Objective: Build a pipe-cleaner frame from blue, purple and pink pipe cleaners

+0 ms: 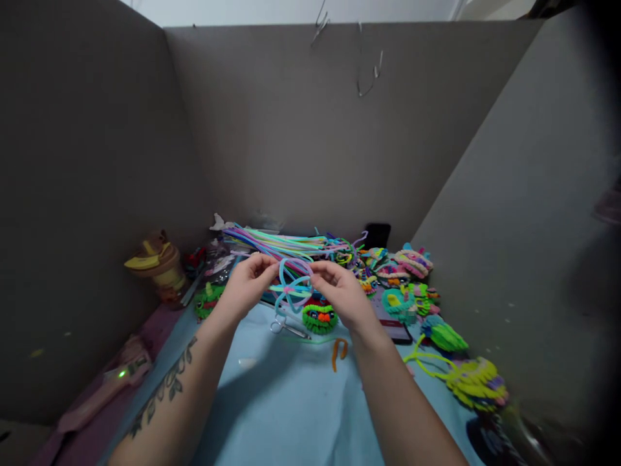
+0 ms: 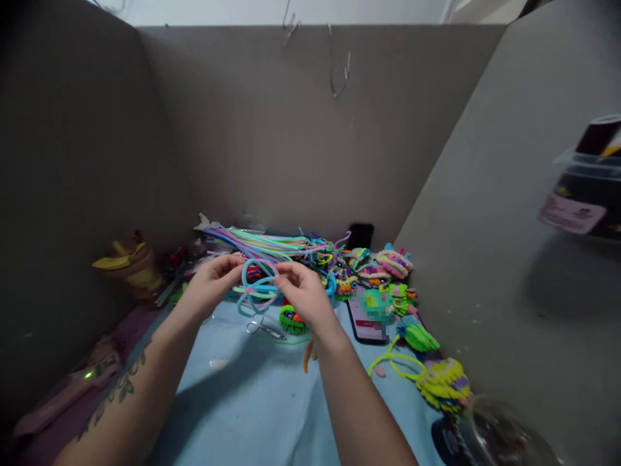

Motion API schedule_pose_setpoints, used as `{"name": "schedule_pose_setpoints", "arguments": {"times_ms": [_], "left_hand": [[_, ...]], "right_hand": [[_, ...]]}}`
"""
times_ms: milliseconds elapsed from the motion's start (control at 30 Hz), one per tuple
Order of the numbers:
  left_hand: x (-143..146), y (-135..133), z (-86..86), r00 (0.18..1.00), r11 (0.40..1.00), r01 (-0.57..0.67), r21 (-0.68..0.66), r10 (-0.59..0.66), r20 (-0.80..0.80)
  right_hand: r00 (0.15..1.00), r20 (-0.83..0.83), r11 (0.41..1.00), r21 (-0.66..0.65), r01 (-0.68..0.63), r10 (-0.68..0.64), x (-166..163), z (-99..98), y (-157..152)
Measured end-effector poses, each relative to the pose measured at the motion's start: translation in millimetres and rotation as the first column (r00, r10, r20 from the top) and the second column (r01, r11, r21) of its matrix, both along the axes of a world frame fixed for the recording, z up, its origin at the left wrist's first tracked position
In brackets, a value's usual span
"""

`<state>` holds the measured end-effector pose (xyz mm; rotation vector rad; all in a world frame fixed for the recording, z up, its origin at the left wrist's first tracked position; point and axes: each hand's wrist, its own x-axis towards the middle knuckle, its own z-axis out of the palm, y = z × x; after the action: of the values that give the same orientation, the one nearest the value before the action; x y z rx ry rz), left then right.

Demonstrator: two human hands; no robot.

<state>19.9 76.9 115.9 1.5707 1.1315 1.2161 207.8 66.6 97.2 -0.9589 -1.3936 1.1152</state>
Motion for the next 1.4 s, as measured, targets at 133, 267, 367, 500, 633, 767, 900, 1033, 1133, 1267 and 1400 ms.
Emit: {"name": "schedule_pose_setpoints", "arguments": {"times_ms": [133,267,367,500,633,767,900,1033,1133,1267,1400], "left_hand": [[1,-2,2.3,0.999,1.0,0.029,-0.008,-0.029,-0.028],[-1,-3,2.8,0.994,0.996,0.085,-0.028,-0.087,-0.063],[-2,-3,1.8,0.984,0.986,0.162,0.033,-0.159,-0.08],[-2,-5,2.2,0.934,0.963,0.267,0.02,-0.254,-0.25],[-1,-9,4.0,0.849,0.94,0.341,-0.003,-0.309,-0.428],[0,-6,2.9,0.893,0.963,0.27,0.01,-0.246,-0.376],[1,0,-3.1,0.97,0.991,0.13,-0.017,-0.131,-0.204],[3,-2,-3.6,0.981,0.991,0.123,-0.056,-0.13,-0.146],[4,-6,1.0,0.987,0.987,0.154,-0.054,-0.156,-0.036],[5,-7,4.5,0.968,0.973,0.213,-0.085,-0.199,0.151],[6,-5,3.5,0.976,0.981,0.189,-0.029,-0.185,0.111]], "right_hand": [[0.999,-0.025,0.999,-0.024,0.025,-0.026,0,0.4,0],[0.998,-0.005,0.998,0.0,0.055,-0.055,4,-0.2,3],[0.993,0.117,1.0,0.031,0.002,-0.006,7,1.1,1],[0.917,0.393,0.985,0.119,-0.124,0.068,8,4.6,-4],[0.832,0.555,0.946,0.274,-0.174,-0.008,3,2.9,-6],[0.842,0.487,0.878,0.477,-0.034,-0.232,-4,0.3,-5],[0.779,0.421,0.792,0.591,0.152,-0.464,-9,0.7,-9],[0.689,0.498,0.779,0.608,0.155,-0.526,-14,-2.2,-12],[0.706,0.515,0.811,0.567,0.146,-0.487,-16,-3.8,-12],[0.774,0.488,0.858,0.495,0.135,-0.403,-15,-1.8,-11],[0.808,0.464,0.866,0.489,0.107,-0.362,-13,-1.2,-10]]}}
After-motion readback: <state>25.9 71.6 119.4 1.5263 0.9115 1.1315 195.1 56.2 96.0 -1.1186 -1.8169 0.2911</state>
